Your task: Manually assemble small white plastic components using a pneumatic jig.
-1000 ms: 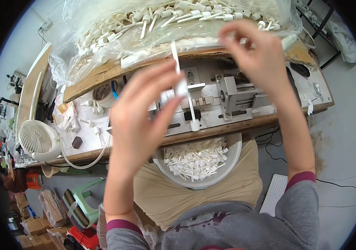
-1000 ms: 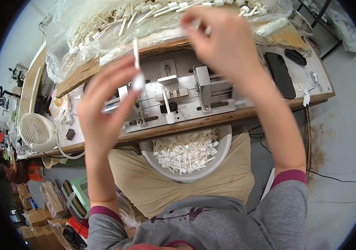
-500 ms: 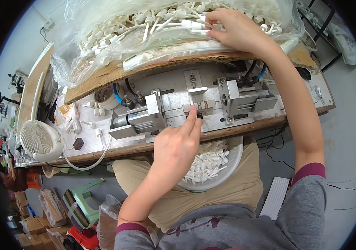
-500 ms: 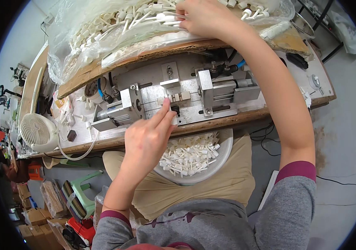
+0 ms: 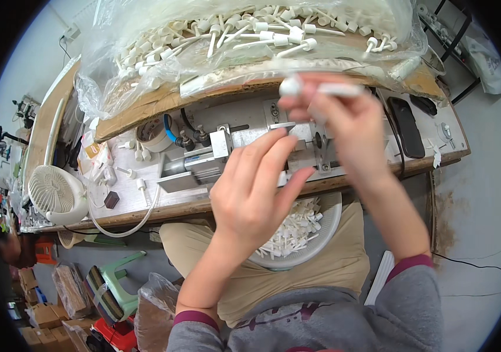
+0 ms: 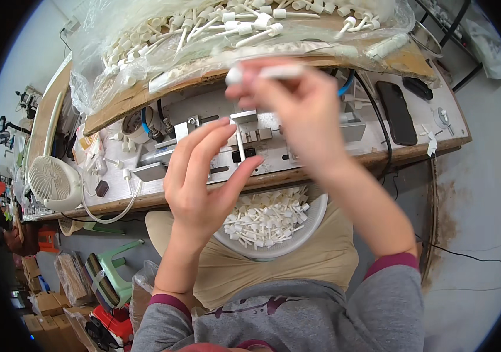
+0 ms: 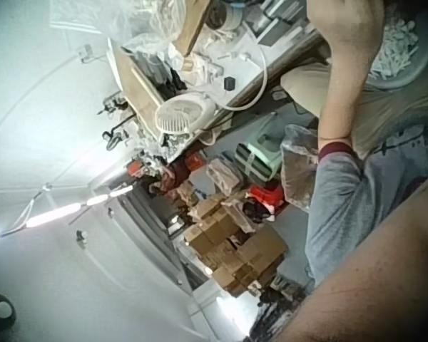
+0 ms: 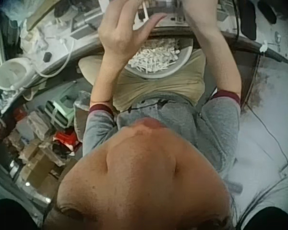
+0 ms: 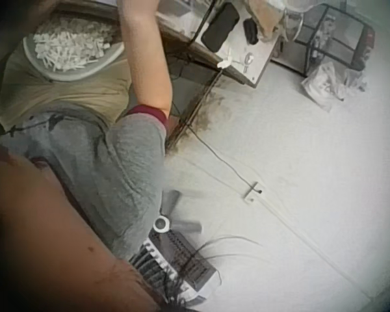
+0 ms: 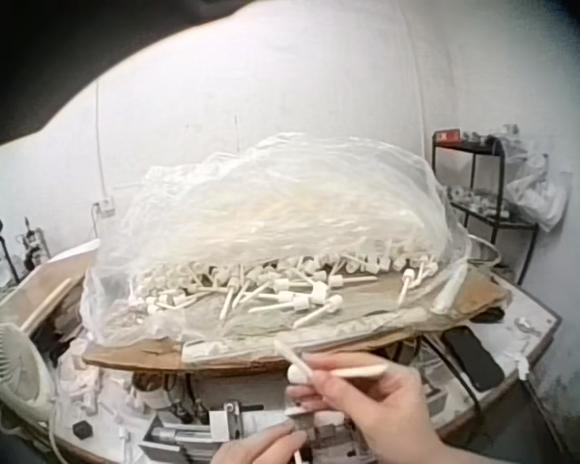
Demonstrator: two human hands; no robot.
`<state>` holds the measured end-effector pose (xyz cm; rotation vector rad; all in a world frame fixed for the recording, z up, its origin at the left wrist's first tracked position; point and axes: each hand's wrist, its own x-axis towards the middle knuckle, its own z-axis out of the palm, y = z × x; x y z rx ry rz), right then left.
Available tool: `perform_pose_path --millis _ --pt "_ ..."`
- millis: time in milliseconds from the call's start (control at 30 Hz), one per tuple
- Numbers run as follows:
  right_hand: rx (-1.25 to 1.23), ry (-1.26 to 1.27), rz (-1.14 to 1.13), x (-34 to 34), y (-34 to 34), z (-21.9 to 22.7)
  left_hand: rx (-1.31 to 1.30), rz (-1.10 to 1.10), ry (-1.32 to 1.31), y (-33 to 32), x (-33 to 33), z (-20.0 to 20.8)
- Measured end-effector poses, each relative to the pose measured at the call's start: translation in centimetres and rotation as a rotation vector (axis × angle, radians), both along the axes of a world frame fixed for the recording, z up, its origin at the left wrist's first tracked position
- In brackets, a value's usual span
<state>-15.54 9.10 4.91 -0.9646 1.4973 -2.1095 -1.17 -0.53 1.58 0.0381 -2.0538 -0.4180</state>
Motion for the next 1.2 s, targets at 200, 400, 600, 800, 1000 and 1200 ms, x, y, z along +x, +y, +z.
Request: perform_pose_path --millis 200,400,600,800,1000,1200 --pt "0.044 -0.185 -0.044 5.0 0.7 -4.2 0.2 -0.076 -0.091 1.0 0.3 0.3" --pt "0.191 0.027 -0.172 1.0 3.5 -3.0 0.119 -0.063 -0.349 0.4 3.2 -1.3" --pt "0.259 -0.013 -0.125 0.5 5.0 -2.5 -0.122 0.077 -0.53 0.0 2.1 -2.6" --pt "0.332 -0.144 -0.016 0.9 4.6 -1.3 -0.086 0.053 -0.585 -0.6 1.7 -1.7" --pt "0.463 -0.296 0.259 1.8 3.2 -1.3 0.449 -0.303 -0.208 1.0 2.3 0.5" --pt "0.289 0.446 -0.102 -1.6 -0.5 1.8 0.389 -0.162 -0.229 0.6 3.4 0.4"
